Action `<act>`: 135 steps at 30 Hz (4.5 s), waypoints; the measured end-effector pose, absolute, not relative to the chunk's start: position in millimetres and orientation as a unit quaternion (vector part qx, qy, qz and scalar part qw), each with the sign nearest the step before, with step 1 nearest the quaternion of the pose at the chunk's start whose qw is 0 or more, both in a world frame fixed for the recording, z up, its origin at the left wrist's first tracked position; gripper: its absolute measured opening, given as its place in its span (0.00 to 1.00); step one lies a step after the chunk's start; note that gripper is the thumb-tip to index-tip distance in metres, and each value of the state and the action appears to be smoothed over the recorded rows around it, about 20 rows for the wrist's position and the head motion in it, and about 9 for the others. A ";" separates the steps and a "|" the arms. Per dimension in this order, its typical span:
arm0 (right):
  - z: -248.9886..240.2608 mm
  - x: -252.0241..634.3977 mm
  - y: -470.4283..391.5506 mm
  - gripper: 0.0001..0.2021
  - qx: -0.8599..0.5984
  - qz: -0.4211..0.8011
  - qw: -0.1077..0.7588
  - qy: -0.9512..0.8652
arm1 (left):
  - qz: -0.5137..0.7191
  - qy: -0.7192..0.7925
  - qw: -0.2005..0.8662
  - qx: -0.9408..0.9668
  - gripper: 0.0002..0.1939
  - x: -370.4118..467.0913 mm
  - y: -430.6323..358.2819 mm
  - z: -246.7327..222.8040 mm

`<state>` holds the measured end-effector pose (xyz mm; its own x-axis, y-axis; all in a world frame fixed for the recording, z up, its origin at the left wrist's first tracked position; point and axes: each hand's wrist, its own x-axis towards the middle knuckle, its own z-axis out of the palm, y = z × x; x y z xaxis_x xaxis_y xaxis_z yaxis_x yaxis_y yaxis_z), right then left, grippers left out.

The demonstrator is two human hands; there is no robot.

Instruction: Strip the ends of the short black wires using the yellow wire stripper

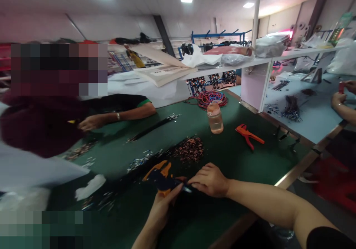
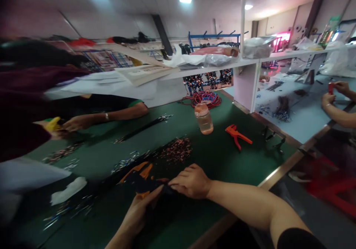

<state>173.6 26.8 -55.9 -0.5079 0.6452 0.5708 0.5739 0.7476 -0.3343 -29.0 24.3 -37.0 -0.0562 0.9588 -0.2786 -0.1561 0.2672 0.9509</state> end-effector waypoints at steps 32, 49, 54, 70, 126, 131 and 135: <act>-60.0 178.5 25.6 0.12 -0.440 0.304 0.456 -0.711 | 0.582 0.499 0.533 0.356 0.28 -25.9 15.3 -16.7; 10.8 182.0 11.7 0.15 -0.404 0.335 0.658 -0.539 | 0.449 0.399 0.621 0.503 0.24 -11.3 3.5 -17.0; 22.2 170.2 9.9 0.15 -0.407 0.338 0.656 -0.539 | 0.455 0.428 0.581 0.521 0.20 -9.5 1.8 -15.0; 11.9 159.1 14.4 0.19 -0.386 0.471 0.656 -0.446 | 0.406 0.381 0.645 0.523 0.25 -12.0 0.1 -14.3; -4.3 173.0 29.4 0.22 -0.353 0.572 0.654 -0.345 | 0.526 0.327 0.664 0.420 0.18 -8.8 1.7 -8.1; -3.9 170.2 16.7 0.19 -0.377 0.470 0.649 -0.464 | 0.529 0.368 0.601 0.473 0.19 -13.5 2.0 -8.3; 1.0 168.0 3.8 0.17 -0.374 0.402 0.618 -0.563 | 0.513 0.373 0.593 0.496 0.20 -15.3 2.0 -9.7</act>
